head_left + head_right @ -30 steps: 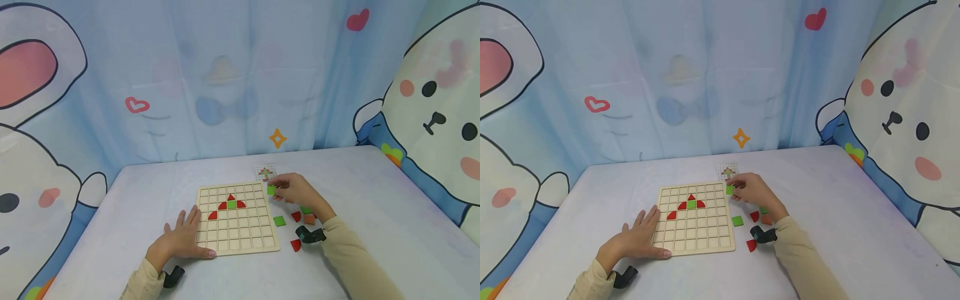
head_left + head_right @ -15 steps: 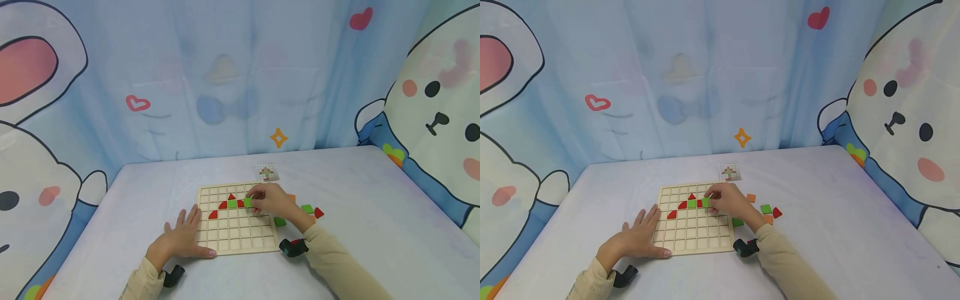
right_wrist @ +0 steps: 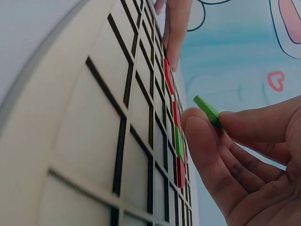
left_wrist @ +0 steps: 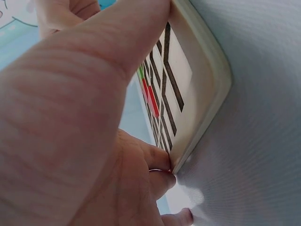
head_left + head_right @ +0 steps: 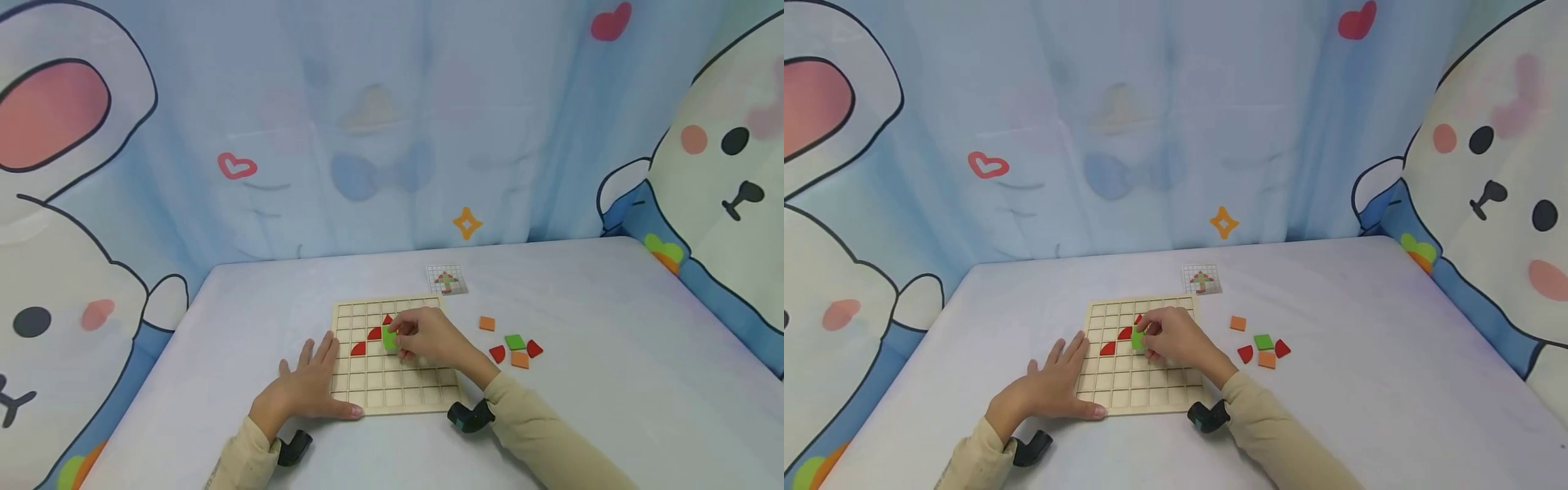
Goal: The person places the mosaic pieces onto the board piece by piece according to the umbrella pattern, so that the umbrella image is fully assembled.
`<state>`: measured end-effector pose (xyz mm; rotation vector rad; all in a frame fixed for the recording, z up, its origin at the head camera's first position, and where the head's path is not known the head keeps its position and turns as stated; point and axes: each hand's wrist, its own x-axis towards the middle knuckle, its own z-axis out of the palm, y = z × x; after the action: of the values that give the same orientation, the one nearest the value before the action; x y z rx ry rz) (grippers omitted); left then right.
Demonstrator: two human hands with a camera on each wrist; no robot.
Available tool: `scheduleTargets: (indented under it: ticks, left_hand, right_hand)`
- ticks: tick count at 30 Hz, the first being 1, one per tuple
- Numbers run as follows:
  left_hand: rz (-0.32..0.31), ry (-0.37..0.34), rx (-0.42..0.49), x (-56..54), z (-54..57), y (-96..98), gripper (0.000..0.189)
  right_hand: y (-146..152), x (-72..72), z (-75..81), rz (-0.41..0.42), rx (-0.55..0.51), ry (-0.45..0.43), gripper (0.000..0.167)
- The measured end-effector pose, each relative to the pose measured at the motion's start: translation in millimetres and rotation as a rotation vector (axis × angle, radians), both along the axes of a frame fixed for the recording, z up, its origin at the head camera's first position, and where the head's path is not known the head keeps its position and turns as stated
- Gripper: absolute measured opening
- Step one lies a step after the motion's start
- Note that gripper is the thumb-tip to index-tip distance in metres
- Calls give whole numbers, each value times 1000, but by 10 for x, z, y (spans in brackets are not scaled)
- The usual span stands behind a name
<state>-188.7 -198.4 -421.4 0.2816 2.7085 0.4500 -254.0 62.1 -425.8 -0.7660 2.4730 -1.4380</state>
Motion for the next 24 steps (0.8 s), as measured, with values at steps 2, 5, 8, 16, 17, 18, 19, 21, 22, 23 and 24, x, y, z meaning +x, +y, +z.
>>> scheduleTargets:
  ticks: [2,5,8,16,17,18,19,21,22,23,24]
  left_hand:
    - [1,-4,-10,-2,-7,11,136]
    - [-3,-5,-23,-1,-6,14,136]
    - [-8,-2,-22,-9,-12,3,135]
    - [-11,-6,-15,-8,14,19,133]
    - [-11,-6,-16,-8,16,20,133]
    - [-12,-6,-15,-8,20,20,133]
    - [-12,-6,-16,-9,19,20,133]
    - [-11,-4,-19,-13,15,16,133]
    - [-10,-3,-20,-13,12,15,134]
    - [-9,-4,-20,-14,9,14,134]
    - [-8,-4,-19,-16,4,10,134]
  right_hand:
    - [-42,-3,10,5,3,4,15]
    - [-127,-19,21,12,7,11,16]
    - [-224,-33,10,4,9,-2,15]
    - [-372,-31,-44,-63,19,-27,12]
    - [-379,-31,-52,-69,29,-28,12]
    - [-384,-31,-59,-74,35,-28,11]
    - [-389,-29,-66,-79,42,-26,11]
    - [-399,-27,-80,-88,50,-21,12]
    - [-405,-24,-86,-93,53,-18,12]
    - [-411,-22,-90,-96,56,-15,11]
    - [-419,-18,-91,-97,58,-11,11]
